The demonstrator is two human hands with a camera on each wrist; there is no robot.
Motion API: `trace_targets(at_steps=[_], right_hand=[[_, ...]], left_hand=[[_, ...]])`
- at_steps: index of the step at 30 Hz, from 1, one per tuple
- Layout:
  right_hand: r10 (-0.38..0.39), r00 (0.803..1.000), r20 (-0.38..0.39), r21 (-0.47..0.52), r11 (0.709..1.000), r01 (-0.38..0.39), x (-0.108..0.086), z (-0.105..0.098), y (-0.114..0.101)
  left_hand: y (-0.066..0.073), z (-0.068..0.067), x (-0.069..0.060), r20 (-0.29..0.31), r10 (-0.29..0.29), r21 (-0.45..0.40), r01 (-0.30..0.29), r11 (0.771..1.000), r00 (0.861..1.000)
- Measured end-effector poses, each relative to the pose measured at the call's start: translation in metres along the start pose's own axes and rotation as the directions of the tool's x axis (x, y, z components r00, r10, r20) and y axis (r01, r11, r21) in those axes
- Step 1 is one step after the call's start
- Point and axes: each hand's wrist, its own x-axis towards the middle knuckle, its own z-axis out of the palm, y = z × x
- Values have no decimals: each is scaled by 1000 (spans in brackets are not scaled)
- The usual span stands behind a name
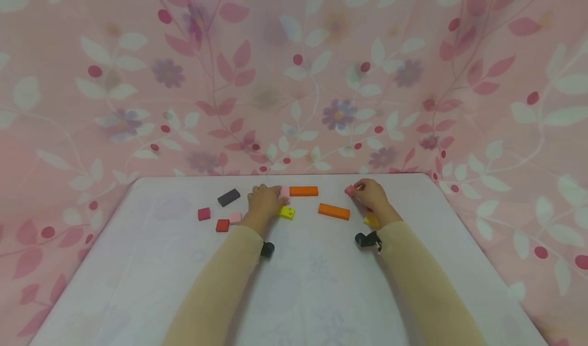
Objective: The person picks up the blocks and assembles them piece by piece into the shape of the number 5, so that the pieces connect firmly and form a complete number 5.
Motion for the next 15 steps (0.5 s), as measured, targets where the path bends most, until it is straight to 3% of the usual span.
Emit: trace_targets(at_steps=[15], right_hand=[[-42,998,41,24,999,42,7,14,-5]], left_hand=[[1,0,-1,-9,-7,7,8,1000,1000]])
